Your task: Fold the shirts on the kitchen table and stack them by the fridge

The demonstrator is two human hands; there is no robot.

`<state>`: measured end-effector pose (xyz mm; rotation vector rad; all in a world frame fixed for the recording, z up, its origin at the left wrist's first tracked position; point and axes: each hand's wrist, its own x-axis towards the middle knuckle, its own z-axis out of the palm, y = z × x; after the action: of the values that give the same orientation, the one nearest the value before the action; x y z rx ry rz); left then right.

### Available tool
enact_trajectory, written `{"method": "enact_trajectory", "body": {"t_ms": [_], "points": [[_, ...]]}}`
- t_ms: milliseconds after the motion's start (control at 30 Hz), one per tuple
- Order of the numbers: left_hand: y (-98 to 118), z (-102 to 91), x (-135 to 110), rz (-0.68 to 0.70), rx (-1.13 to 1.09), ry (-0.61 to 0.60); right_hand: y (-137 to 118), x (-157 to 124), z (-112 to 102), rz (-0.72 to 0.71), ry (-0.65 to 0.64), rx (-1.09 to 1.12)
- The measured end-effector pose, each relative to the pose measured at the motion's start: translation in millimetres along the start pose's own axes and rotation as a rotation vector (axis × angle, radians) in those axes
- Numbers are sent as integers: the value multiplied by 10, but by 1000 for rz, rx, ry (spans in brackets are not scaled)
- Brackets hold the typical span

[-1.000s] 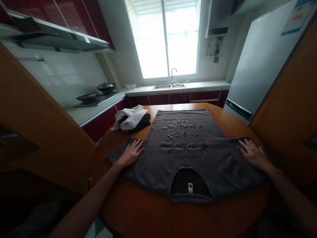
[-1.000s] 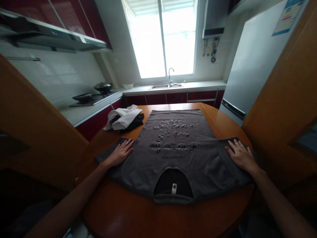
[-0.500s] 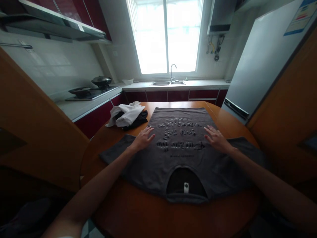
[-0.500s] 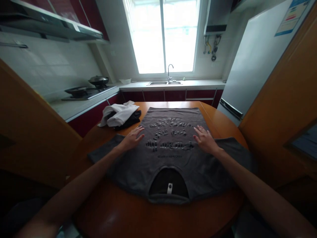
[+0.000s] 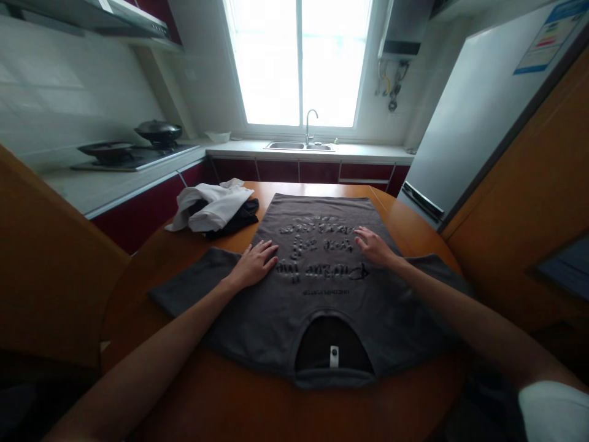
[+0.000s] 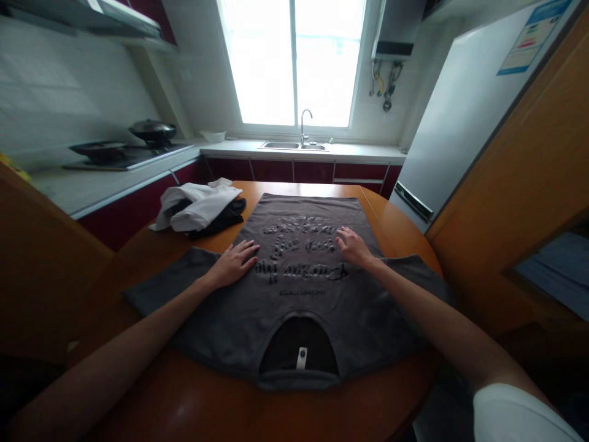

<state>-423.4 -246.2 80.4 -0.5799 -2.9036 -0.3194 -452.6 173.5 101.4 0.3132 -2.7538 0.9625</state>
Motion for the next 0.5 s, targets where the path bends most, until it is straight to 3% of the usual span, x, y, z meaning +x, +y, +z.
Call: {"method": "enact_trajectory", "body": {"t_ms": [167, 233, 300, 367, 500], "points": [[16, -25, -30, -2, -3, -11, -230, 602, 214, 231, -202, 853], [18, -40, -41, -3, -3, -9, -227, 850, 290, 256, -267, 1055], [17, -48, -47, -7, -6, -16, -138, 1108, 329, 283, -224, 1124], [12, -43, -53, -6, -8, -19, 47, 1370, 310, 323, -96, 1091], [-24, -18, -91, 9, -2, -4, 601, 1811, 89, 359, 139, 728]]}}
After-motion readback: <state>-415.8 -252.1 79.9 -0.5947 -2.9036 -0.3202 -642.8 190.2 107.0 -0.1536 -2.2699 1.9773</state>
